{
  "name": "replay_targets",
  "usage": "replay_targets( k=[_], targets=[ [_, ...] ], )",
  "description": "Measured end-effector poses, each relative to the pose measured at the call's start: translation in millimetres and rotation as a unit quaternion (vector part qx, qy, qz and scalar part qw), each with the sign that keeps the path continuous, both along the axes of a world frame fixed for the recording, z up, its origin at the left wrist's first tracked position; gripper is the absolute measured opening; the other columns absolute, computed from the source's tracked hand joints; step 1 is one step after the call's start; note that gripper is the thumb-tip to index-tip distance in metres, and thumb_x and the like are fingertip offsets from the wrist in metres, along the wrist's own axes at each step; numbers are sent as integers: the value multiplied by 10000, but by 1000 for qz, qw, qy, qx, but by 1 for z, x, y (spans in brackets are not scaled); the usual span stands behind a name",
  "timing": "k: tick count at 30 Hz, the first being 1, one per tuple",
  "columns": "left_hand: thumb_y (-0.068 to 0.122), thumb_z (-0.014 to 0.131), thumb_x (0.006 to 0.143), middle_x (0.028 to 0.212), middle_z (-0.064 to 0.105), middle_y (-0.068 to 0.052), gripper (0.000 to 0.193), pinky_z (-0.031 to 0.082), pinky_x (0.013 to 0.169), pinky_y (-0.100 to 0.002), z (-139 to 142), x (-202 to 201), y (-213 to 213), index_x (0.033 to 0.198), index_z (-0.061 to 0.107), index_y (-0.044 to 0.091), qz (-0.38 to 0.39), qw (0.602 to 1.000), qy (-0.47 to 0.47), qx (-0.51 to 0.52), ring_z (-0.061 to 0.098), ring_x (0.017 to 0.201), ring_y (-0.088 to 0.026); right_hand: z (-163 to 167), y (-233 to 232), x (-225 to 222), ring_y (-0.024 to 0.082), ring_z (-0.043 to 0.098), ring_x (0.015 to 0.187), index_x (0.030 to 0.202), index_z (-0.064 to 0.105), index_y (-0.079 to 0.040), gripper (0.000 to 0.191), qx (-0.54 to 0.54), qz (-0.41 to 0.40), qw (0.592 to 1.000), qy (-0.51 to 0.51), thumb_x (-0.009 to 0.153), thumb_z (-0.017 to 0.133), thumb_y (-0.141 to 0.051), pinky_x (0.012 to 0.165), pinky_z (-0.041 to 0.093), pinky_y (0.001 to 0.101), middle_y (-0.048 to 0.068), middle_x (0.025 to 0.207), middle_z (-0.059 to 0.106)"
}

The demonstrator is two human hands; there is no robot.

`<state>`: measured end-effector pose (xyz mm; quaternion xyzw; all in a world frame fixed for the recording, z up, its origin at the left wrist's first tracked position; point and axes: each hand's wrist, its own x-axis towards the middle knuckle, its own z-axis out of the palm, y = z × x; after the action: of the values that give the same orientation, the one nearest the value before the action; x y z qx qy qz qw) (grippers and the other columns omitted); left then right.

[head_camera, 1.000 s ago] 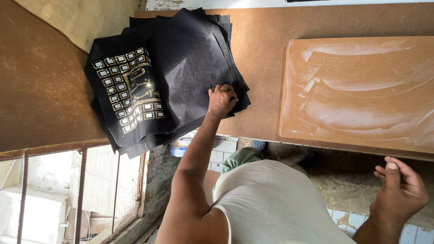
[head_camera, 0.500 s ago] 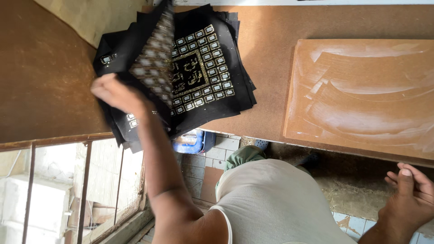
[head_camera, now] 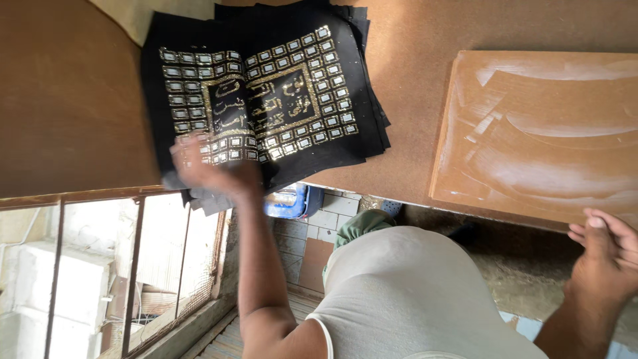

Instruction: The person spreads white adhesive onto a rectangular board using a small wooden spreader, then places a black prayer mat with gold patterns onto the board and smooths it down. The person repeats this process with a second board and mat.

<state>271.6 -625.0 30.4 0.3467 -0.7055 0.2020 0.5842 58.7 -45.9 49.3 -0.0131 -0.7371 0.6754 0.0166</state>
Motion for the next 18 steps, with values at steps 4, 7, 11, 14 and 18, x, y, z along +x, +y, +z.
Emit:
replay_targets(
  k=[4,7,11,14,18],
  targets=[
    [453,873,705,1271,663,-71,493,464,1033,-440,-30,-79,107,1100,753,182,-333,801,-356,347,561,1237,-288,-5,-3,5,197,720,948,1209,635,120,27,15,56,997,58,1189,641,104,881,622,297,211,1205,721],
    [510,849,594,1230,663,-50,630,367,1112,-499,-44,-120,133,1112,744,167,-342,774,-482,227,554,1210,-246,-5,0,14,196,721,956,1213,639,121,42,19,62,995,75,1177,640,101,889,619,298,212,1199,723],
    [427,834,766,1201,672,-30,400,364,1118,-477,-61,-135,129,1079,763,189,-331,725,-530,290,562,1203,-240,-1,10,30,190,730,968,1232,674,115,85,55,26,996,59,1157,635,102,884,623,295,201,1193,727],
    [360,808,831,1100,720,-2,236,380,1100,-474,-68,-133,121,992,781,189,-360,726,-472,347,601,1150,-239,0,18,38,171,723,926,1220,695,99,91,52,-17,998,24,1147,640,99,841,618,283,180,1175,732],
    [302,771,865,961,754,-14,146,386,1043,-471,-73,-134,115,914,789,165,-388,764,-327,399,649,1045,-272,-3,25,41,161,711,893,1200,706,89,91,51,-49,997,1,1135,643,94,821,613,278,170,1150,734]
  ],
)
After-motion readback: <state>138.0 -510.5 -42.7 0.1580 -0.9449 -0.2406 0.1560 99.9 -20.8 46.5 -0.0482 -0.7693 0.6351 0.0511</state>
